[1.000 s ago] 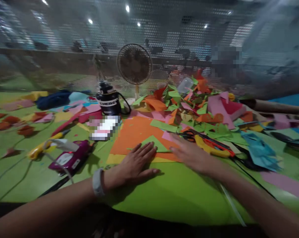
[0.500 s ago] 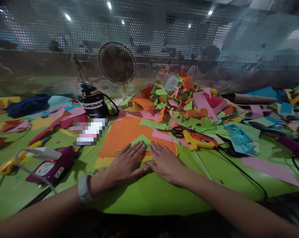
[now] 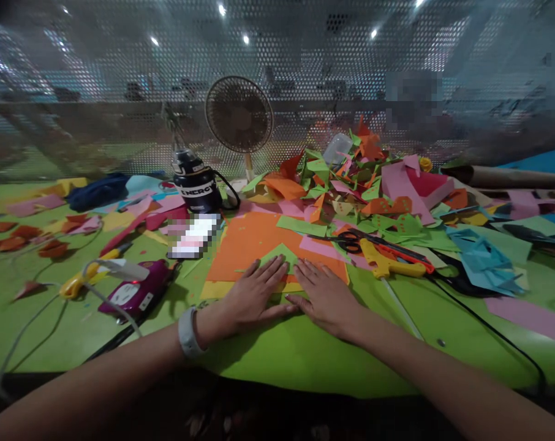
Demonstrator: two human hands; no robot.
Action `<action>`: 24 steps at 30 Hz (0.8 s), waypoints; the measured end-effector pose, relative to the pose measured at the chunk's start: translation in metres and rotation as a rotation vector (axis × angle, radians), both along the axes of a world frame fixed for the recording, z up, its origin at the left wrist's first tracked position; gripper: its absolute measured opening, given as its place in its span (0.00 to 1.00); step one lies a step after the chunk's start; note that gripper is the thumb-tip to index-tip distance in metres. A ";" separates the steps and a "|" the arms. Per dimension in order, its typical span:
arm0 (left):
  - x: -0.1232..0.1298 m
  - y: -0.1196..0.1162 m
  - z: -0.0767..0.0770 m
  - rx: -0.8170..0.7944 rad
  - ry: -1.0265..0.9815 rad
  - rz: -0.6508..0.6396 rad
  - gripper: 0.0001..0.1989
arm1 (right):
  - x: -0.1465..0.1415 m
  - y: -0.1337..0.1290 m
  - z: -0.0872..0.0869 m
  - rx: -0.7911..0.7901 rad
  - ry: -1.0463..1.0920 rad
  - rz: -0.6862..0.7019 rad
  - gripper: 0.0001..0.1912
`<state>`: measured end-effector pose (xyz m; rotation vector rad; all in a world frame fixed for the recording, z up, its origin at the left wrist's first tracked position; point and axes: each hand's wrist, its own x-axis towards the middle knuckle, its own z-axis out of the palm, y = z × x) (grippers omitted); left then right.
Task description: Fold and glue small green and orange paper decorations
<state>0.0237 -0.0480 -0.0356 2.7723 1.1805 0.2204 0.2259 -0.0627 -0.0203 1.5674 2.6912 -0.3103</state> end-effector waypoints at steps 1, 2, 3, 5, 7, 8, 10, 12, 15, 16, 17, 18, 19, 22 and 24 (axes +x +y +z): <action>-0.001 0.000 0.000 0.001 0.002 0.003 0.43 | 0.000 0.000 0.001 0.001 0.001 0.002 0.38; -0.002 0.000 -0.001 0.002 0.004 0.007 0.43 | 0.000 0.000 0.001 0.003 0.010 0.004 0.38; -0.003 0.000 -0.001 0.002 0.006 0.011 0.43 | 0.000 0.000 0.001 0.008 0.028 0.006 0.38; -0.007 0.000 0.000 0.001 0.013 0.014 0.44 | 0.001 0.000 0.000 0.014 0.064 0.010 0.38; -0.013 0.000 0.002 0.001 0.024 0.025 0.44 | 0.001 0.001 0.000 0.012 0.072 0.012 0.38; -0.016 0.000 0.003 -0.001 0.032 0.030 0.45 | 0.001 0.001 0.001 0.008 0.063 0.011 0.38; -0.022 0.000 0.005 -0.011 0.049 0.038 0.46 | 0.001 0.000 0.003 -0.003 0.029 0.009 0.38; -0.026 0.000 0.006 -0.018 0.054 0.038 0.46 | 0.001 -0.001 0.006 -0.021 -0.001 0.003 0.39; -0.027 0.000 0.006 -0.028 0.050 0.041 0.46 | 0.007 -0.007 0.012 -0.037 -0.014 -0.016 0.41; -0.026 0.000 0.006 -0.029 0.048 0.043 0.46 | 0.010 -0.009 0.013 -0.038 -0.017 -0.023 0.41; -0.026 0.000 0.006 -0.029 0.046 0.044 0.46 | 0.013 -0.012 0.014 -0.035 -0.023 -0.028 0.41; -0.026 0.000 0.006 -0.026 0.042 0.046 0.46 | 0.016 -0.014 0.015 -0.032 -0.032 -0.033 0.41; -0.025 0.000 0.006 -0.022 0.039 0.047 0.45 | 0.020 -0.017 0.016 -0.031 -0.044 -0.039 0.41; -0.026 0.000 0.005 -0.008 0.020 0.048 0.45 | 0.028 -0.019 0.027 -0.026 -0.079 -0.067 0.39; -0.027 0.000 0.003 0.005 0.000 0.048 0.46 | 0.028 -0.013 0.040 0.044 -0.069 -0.107 0.36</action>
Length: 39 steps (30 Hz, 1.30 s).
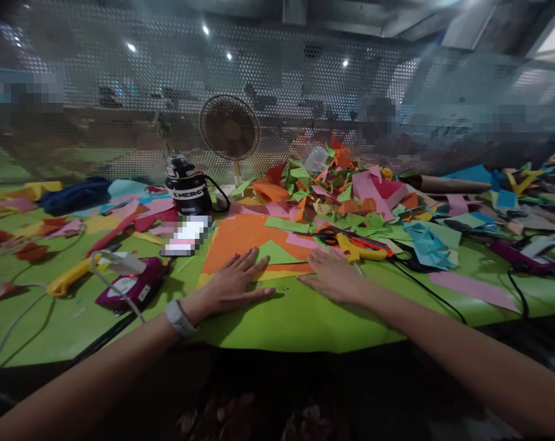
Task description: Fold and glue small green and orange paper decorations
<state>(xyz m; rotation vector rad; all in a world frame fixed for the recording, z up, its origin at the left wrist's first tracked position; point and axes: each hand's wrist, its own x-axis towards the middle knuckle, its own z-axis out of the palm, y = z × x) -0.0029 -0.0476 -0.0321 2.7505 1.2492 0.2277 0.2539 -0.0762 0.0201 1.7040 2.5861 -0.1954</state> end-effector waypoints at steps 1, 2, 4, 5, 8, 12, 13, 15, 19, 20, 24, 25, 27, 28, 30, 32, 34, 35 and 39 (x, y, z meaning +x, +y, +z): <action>0.000 0.000 -0.001 0.007 -0.008 -0.002 0.46 | -0.002 0.005 0.008 0.058 0.021 -0.021 0.33; 0.000 0.000 -0.001 0.013 -0.012 -0.003 0.46 | -0.007 0.011 0.015 0.101 0.048 -0.046 0.29; 0.000 0.000 -0.002 0.018 -0.007 -0.001 0.46 | -0.019 0.028 0.025 0.044 0.125 -0.094 0.20; 0.001 0.000 -0.001 0.016 0.001 0.001 0.46 | -0.027 0.037 0.028 -0.080 0.154 -0.132 0.18; 0.001 -0.001 0.001 0.001 0.013 0.009 0.46 | -0.047 0.065 0.022 -0.275 0.177 -0.129 0.14; 0.000 -0.003 0.004 -0.031 -0.004 0.001 0.45 | -0.059 0.088 0.003 -0.557 0.250 -0.150 0.14; 0.000 -0.003 0.003 -0.042 -0.003 0.005 0.45 | -0.059 0.092 -0.001 -0.606 0.271 -0.161 0.14; 0.000 -0.002 0.002 -0.049 0.004 0.019 0.45 | -0.058 0.097 -0.007 -0.680 0.306 -0.185 0.15; 0.001 -0.001 0.000 -0.026 0.011 0.015 0.44 | -0.052 0.102 -0.009 -0.778 0.336 -0.245 0.20; 0.001 -0.001 0.001 -0.033 0.020 0.016 0.44 | -0.050 0.103 -0.009 -0.796 0.339 -0.264 0.20; 0.002 -0.001 0.005 -0.074 0.066 0.038 0.46 | -0.034 0.100 -0.009 -0.842 0.347 -0.352 0.20; 0.002 -0.001 0.006 -0.076 0.073 0.037 0.46 | -0.029 0.098 -0.009 -0.846 0.347 -0.372 0.19; 0.002 -0.002 0.008 -0.072 0.082 0.031 0.46 | -0.016 0.092 -0.008 -0.842 0.347 -0.408 0.18; 0.002 -0.002 0.008 -0.070 0.086 0.028 0.45 | -0.009 0.089 -0.006 -0.832 0.349 -0.422 0.18; 0.002 -0.002 0.008 -0.061 0.090 0.025 0.45 | 0.004 0.083 -0.001 -0.797 0.353 -0.440 0.17; 0.002 -0.002 0.007 -0.055 0.092 0.024 0.45 | 0.014 0.079 0.006 -0.745 0.364 -0.437 0.17; 0.001 -0.002 0.006 -0.052 0.086 0.018 0.45 | 0.016 0.079 0.014 -0.696 0.383 -0.417 0.17; 0.001 -0.002 0.006 -0.052 0.081 0.013 0.45 | 0.014 0.080 0.017 -0.680 0.395 -0.401 0.17; 0.000 -0.003 0.007 -0.058 0.072 0.003 0.45 | -0.015 0.088 0.015 -0.690 0.419 -0.336 0.18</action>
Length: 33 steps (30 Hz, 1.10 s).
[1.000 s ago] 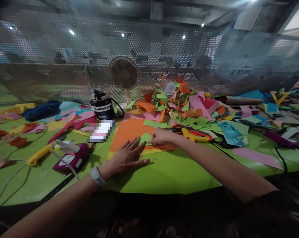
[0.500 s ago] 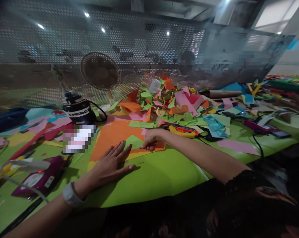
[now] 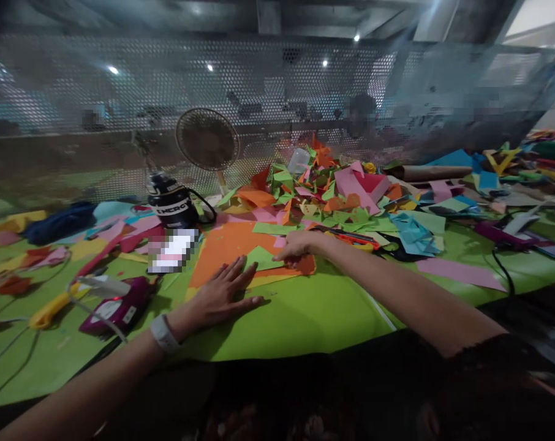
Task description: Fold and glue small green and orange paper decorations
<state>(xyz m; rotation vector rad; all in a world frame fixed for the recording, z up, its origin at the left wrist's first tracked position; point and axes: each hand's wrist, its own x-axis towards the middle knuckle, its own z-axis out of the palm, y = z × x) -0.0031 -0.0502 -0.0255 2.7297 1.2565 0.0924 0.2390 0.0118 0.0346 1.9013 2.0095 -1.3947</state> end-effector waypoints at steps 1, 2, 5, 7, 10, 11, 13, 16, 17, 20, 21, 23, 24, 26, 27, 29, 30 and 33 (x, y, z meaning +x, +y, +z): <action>0.000 0.000 0.001 -0.007 0.006 0.006 0.45 | -0.009 0.002 -0.003 -0.011 0.004 0.013 0.18; 0.001 0.000 0.001 -0.017 0.014 0.012 0.46 | -0.017 0.003 -0.007 -0.025 0.004 0.023 0.19; 0.003 0.002 0.004 -0.043 0.031 0.018 0.47 | -0.031 0.005 -0.019 -0.072 -0.006 0.036 0.20; 0.002 0.003 0.005 -0.046 0.041 0.005 0.47 | -0.032 0.006 -0.023 -0.092 -0.014 0.035 0.20; -0.012 0.003 0.007 -0.037 0.059 -0.001 0.46 | -0.028 0.009 -0.025 -0.111 -0.015 0.039 0.21; -0.020 0.003 0.007 -0.039 0.066 0.005 0.46 | -0.027 0.010 -0.026 -0.119 -0.013 0.045 0.21; -0.038 0.001 0.009 -0.066 0.090 0.050 0.46 | -0.025 0.012 -0.026 -0.135 -0.006 0.060 0.21; -0.058 0.001 0.020 -0.139 0.126 0.104 0.43 | -0.024 0.014 -0.026 -0.142 -0.002 0.085 0.22; -0.060 0.002 0.026 -0.143 0.120 0.112 0.41 | -0.024 0.013 -0.025 -0.139 -0.001 0.092 0.22; -0.047 0.015 0.046 0.007 -0.014 0.191 0.35 | -0.026 0.012 -0.023 -0.125 0.000 0.104 0.22; -0.038 0.021 0.053 0.017 -0.063 0.234 0.30 | -0.026 0.011 -0.022 -0.123 -0.004 0.104 0.21; -0.016 0.033 0.061 -0.116 -0.153 0.322 0.21 | -0.027 0.010 -0.021 -0.124 -0.020 0.097 0.20; -0.004 0.038 0.062 -0.251 -0.210 0.335 0.18 | -0.027 0.011 -0.021 -0.126 -0.031 0.092 0.20; 0.016 0.048 0.058 -0.503 -0.262 0.333 0.15 | -0.027 0.011 -0.020 -0.132 -0.047 0.084 0.19; 0.023 0.052 0.054 -0.543 -0.270 0.329 0.16 | -0.027 0.011 -0.020 -0.135 -0.053 0.083 0.19; 0.031 0.057 0.044 -0.612 -0.283 0.340 0.17 | -0.027 0.011 -0.019 -0.138 -0.055 0.082 0.20; 0.032 0.059 0.040 -0.647 -0.289 0.350 0.18 | -0.027 0.011 -0.019 -0.140 -0.054 0.082 0.20; 0.029 0.064 0.031 -0.746 -0.304 0.383 0.18 | -0.027 0.011 -0.020 -0.145 -0.046 0.083 0.22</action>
